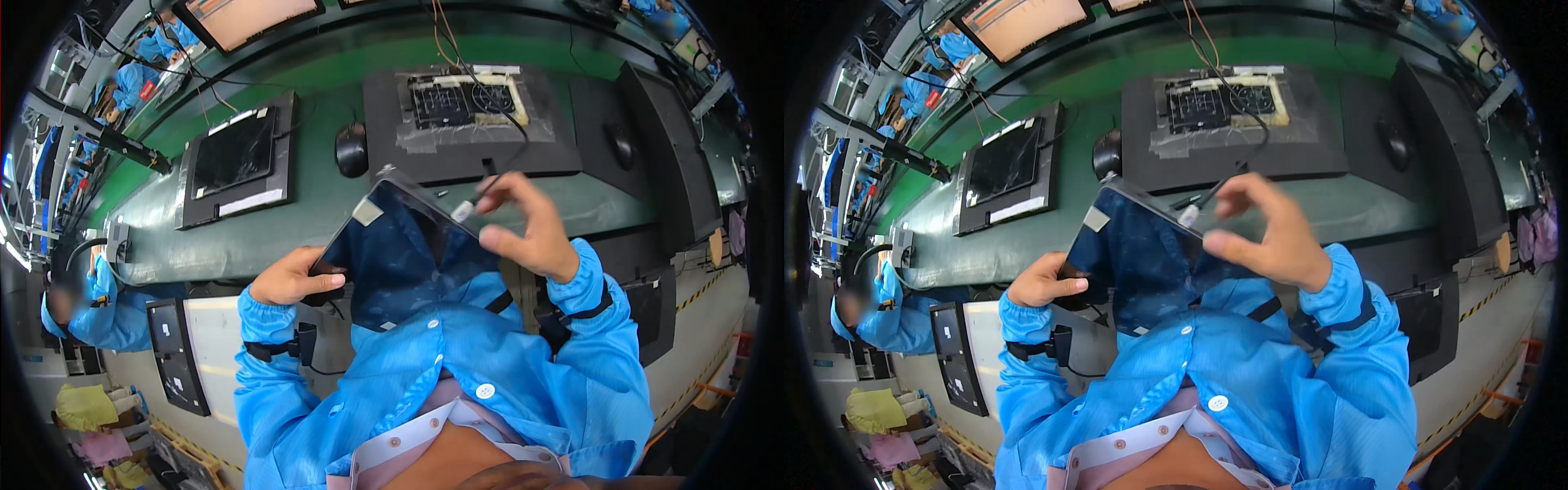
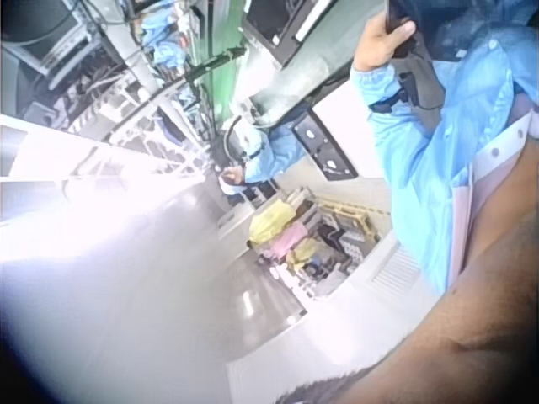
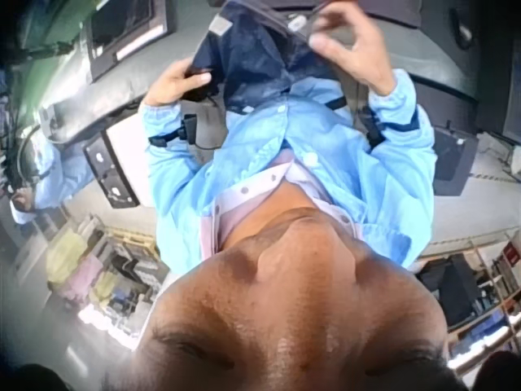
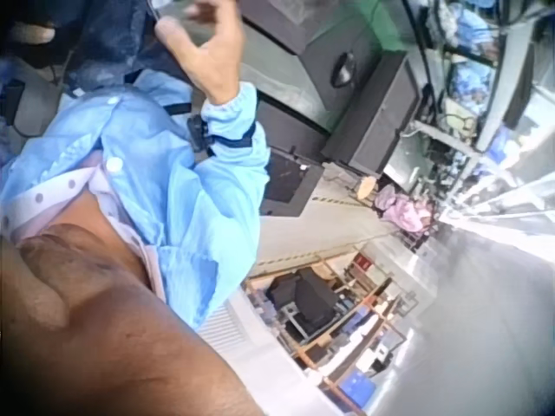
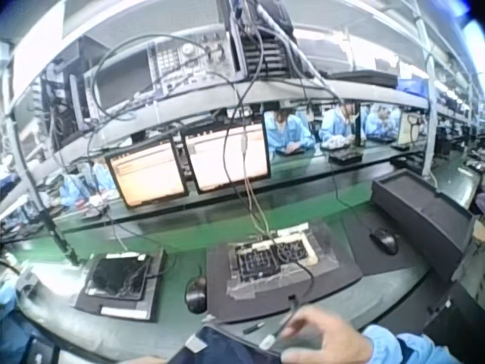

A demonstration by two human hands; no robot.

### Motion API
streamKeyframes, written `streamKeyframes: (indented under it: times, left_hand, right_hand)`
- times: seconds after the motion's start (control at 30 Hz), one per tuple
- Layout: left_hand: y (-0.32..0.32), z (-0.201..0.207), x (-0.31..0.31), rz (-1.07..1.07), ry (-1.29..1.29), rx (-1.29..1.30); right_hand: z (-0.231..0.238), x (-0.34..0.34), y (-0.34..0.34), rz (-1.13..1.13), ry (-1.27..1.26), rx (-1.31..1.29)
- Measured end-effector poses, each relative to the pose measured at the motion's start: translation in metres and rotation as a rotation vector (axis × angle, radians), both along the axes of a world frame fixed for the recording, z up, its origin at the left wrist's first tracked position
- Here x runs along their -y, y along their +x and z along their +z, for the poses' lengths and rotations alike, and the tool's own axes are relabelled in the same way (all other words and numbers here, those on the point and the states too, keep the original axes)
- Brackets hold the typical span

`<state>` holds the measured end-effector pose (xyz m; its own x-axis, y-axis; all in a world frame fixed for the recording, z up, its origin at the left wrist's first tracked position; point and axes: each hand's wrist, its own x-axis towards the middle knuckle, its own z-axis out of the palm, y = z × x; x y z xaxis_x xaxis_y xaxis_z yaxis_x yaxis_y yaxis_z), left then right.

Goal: Testing tablet computers, plugging them into chargers/data cables, and writing on labels at a factory workstation.

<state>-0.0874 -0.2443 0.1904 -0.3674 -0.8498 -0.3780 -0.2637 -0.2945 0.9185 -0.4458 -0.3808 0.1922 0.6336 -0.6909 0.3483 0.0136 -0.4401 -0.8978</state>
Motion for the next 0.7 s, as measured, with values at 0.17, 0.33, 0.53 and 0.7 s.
streamKeyframes:
  times: [0.17, 0.33, 0.53, 0.7]
  left_hand:
    - [-0.029, 0.027, 0.083, -0.083, -0.134, -0.095]
    - [-0.038, 0.021, 0.165, 0.531, -0.596, 0.05]
    - [-0.071, -0.026, 0.196, 0.221, -0.758, 0.486]
    - [-0.092, -0.049, 0.196, 0.139, -0.779, 0.791]
  right_hand:
    - [-0.016, 0.024, -0.026, 0.115, 0.518, -0.142]
    - [-0.024, 0.092, -0.064, -0.104, 0.702, 0.32]
    - [-0.033, 0.15, -0.07, -0.26, 0.758, 0.351]
    - [-0.039, 0.159, -0.058, -0.282, 0.829, 0.302]
